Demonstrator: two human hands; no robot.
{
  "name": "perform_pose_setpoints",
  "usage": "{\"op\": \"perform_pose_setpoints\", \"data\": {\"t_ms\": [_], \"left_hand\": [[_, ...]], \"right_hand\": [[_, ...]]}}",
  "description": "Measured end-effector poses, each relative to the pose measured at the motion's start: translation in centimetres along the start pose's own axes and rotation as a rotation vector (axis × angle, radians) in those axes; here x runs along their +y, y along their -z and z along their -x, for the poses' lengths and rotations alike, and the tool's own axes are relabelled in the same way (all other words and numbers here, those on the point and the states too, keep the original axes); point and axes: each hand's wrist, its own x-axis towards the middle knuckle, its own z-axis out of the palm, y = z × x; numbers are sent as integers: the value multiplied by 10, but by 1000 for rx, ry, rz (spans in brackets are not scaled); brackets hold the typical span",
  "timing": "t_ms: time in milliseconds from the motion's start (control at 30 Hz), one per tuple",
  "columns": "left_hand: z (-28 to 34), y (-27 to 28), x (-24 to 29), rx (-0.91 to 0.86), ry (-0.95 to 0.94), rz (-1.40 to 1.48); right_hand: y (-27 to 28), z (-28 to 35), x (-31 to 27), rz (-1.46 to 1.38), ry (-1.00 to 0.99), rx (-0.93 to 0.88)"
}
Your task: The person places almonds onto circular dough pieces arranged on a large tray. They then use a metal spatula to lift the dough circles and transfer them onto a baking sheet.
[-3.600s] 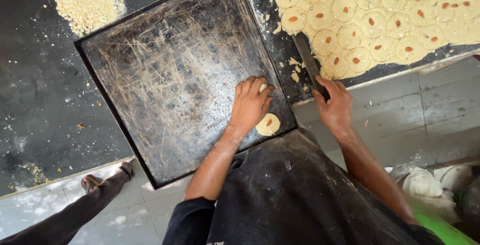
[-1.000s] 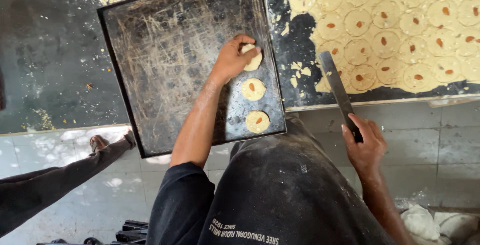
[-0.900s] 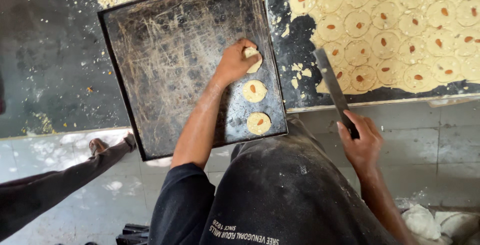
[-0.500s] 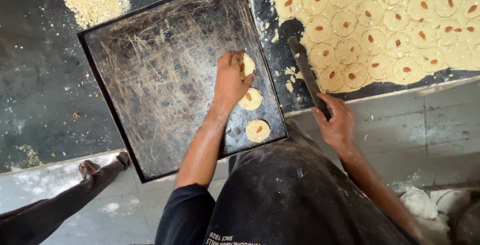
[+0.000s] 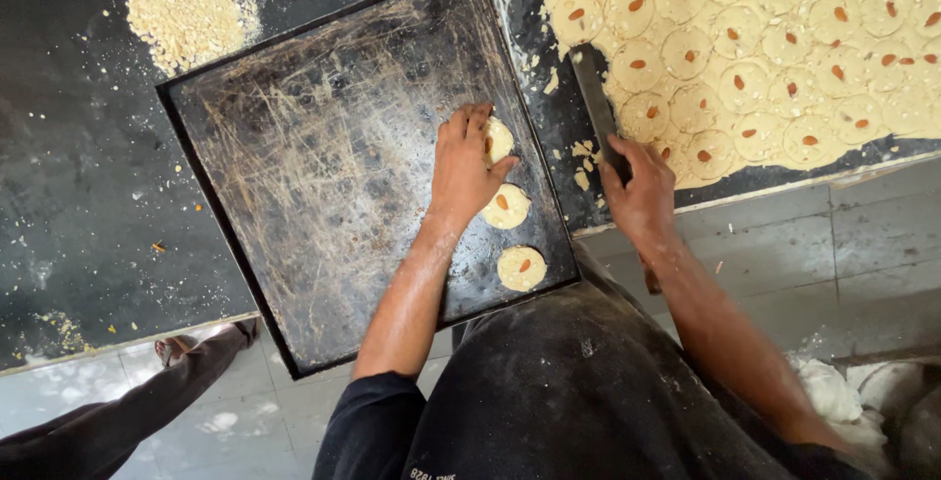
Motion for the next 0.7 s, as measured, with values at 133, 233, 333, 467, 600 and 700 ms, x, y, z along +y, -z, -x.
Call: {"op": "perform_pose_setpoints", "data": {"t_ms": [133,233,333,467,600,700], "left_hand": [[-3,6,3,73,-31,22],[-10,9,4,123,-35,56],[-17,8,8,154,-30,116],[-31,0,17,200,-63,258],[-42,-9,22,170,33,351],[-47,-16,20,145,118,441]], "right_hand": [[-11,1,5,-4,22,75],[-8,17,9,24,53,99],[-5,20,14,3,12,72],[-11,3,17,-39,-14,73],[-3,5,18,-33,40,78],[15,27,19,-21,21,64]]}}
